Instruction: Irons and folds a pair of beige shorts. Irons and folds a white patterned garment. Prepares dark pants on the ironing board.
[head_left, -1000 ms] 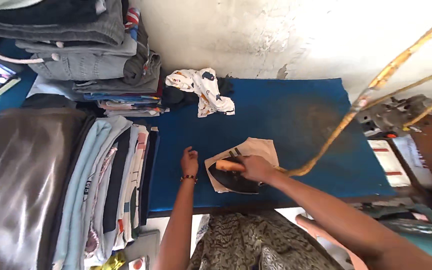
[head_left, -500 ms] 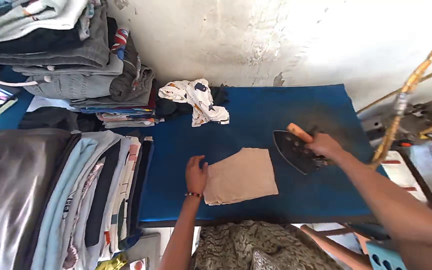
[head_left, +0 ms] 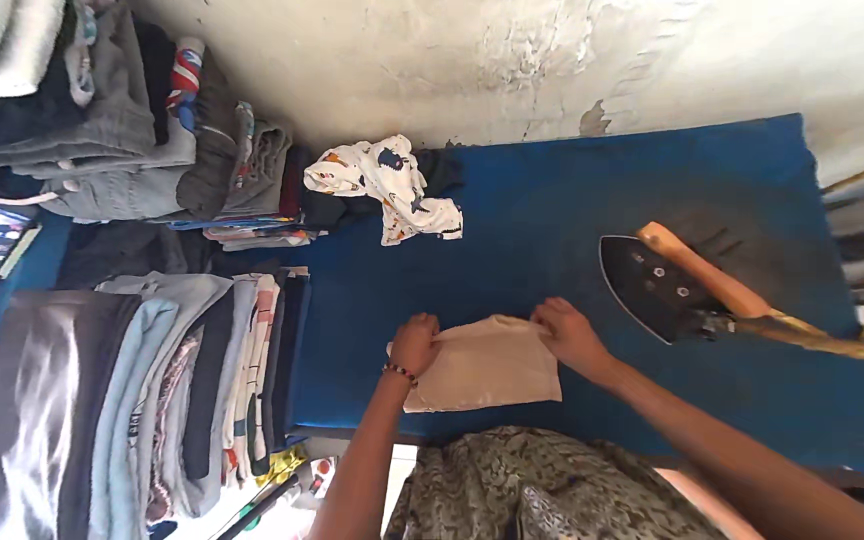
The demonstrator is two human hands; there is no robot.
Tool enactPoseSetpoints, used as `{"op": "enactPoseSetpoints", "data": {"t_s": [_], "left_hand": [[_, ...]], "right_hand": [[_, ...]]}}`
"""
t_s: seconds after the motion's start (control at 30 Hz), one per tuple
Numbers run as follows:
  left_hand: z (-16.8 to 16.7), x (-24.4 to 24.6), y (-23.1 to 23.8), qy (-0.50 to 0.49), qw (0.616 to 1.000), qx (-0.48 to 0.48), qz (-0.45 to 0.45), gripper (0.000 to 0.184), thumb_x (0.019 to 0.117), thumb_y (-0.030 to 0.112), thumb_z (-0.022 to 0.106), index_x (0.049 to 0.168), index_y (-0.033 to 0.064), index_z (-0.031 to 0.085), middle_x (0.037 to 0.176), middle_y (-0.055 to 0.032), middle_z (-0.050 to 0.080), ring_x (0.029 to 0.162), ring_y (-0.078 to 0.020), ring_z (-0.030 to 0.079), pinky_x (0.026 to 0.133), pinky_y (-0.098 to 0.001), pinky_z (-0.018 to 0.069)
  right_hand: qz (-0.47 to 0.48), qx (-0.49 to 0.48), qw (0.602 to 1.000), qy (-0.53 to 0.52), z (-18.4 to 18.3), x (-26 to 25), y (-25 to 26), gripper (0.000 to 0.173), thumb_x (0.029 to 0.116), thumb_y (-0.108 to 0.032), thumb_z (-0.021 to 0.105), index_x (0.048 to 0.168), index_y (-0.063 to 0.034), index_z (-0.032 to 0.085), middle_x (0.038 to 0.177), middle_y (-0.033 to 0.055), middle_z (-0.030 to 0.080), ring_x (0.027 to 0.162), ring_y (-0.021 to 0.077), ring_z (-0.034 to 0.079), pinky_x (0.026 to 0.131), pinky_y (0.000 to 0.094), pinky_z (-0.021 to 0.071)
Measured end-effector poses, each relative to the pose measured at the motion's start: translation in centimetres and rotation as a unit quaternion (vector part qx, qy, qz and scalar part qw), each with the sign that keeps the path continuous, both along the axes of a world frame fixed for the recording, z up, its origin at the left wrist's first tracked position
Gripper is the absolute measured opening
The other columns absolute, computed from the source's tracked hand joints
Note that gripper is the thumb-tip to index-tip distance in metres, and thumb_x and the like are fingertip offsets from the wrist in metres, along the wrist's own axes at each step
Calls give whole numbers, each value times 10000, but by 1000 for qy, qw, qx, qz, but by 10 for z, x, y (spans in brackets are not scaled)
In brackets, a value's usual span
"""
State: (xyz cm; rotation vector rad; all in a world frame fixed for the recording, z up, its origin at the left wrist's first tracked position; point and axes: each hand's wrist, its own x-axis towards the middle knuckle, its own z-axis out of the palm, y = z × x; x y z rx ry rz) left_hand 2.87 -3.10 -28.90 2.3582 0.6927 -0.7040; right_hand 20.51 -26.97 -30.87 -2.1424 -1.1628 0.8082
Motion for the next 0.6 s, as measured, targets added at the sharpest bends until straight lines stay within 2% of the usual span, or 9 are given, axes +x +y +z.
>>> {"op": "enactPoseSetpoints", "data": {"t_s": [0.1,0.17,0.23,0.3,0.33,0.4,0.43,0.53,0.6], "left_hand": [[-11,-19,-9,-72,996,32,-29,254,952,44,625,1164,-93,652,1283,-274,621,1271,-431,562,1052,-576,443],[-13,-24,-11,-82,995,41,-43,255,967,40,605,1180,-94,649,1303,-274,617,1283,-431,557,1057,-577,438],[-13,-24,-11,-74,995,41,-60,271,989,59,590,1210,-91,636,1335,-266,603,1306,-424,543,1068,-573,435],[-14,-24,-12,-71,994,51,-72,286,1004,76,576,1237,-82,629,1358,-253,598,1321,-412,539,1073,-568,435],[-14,-24,-12,-70,993,59,-73,289,1012,78,565,1249,-76,627,1363,-247,598,1324,-406,540,1073,-563,437],[-16,-27,-11,-73,993,73,-58,275,1024,72,539,1245,-61,633,1356,-237,605,1320,-394,547,1068,-548,448],[-17,-30,-11,-74,994,73,-42,276,1028,79,531,1247,-55,632,1347,-234,611,1313,-388,554,1068,-542,450],[-14,-50,-4,-93,994,26,47,438,1026,227,611,1357,-53,547,1334,-248,620,1286,-393,579,1097,-546,432],[-17,-73,8,-139,981,-15,132,659,968,337,705,1445,-56,475,1319,-270,626,1245,-422,601,1078,-571,458]], "right_hand": [[134,30,986,-95,-7,-31,-45,360,784,163,676,1092,-11,740,1076,230,702,1074,485,651,895,680,482],[42,5,995,-92,-1,-51,-51,396,803,199,625,1121,-3,748,1161,249,700,1135,505,630,962,718,428],[-97,24,988,-116,2,-71,-34,364,854,192,544,1116,31,738,1204,271,679,1158,503,616,980,676,449],[-135,32,980,-140,-5,-92,-14,342,957,59,513,1247,22,691,1355,258,624,1275,475,573,1046,649,435],[-118,12,979,-164,-18,-99,-11,382,1023,-114,507,1366,10,621,1463,237,562,1376,446,512,1112,657,373],[-74,-61,975,-199,-49,-99,-23,712,1055,-539,400,1562,-38,421,1637,170,380,1537,373,314,1198,707,170],[-60,-81,973,-206,-56,-97,-29,813,1026,-639,365,1592,-56,371,1666,154,331,1563,360,253,1195,732,118],[-34,-103,980,-166,-44,-85,-38,877,999,-660,440,1628,-68,286,1704,141,238,1592,350,144,1172,775,21],[-74,-70,975,-199,-20,-59,-52,831,993,-532,557,1618,-48,304,1688,184,260,1576,406,175,1140,817,33]]}}
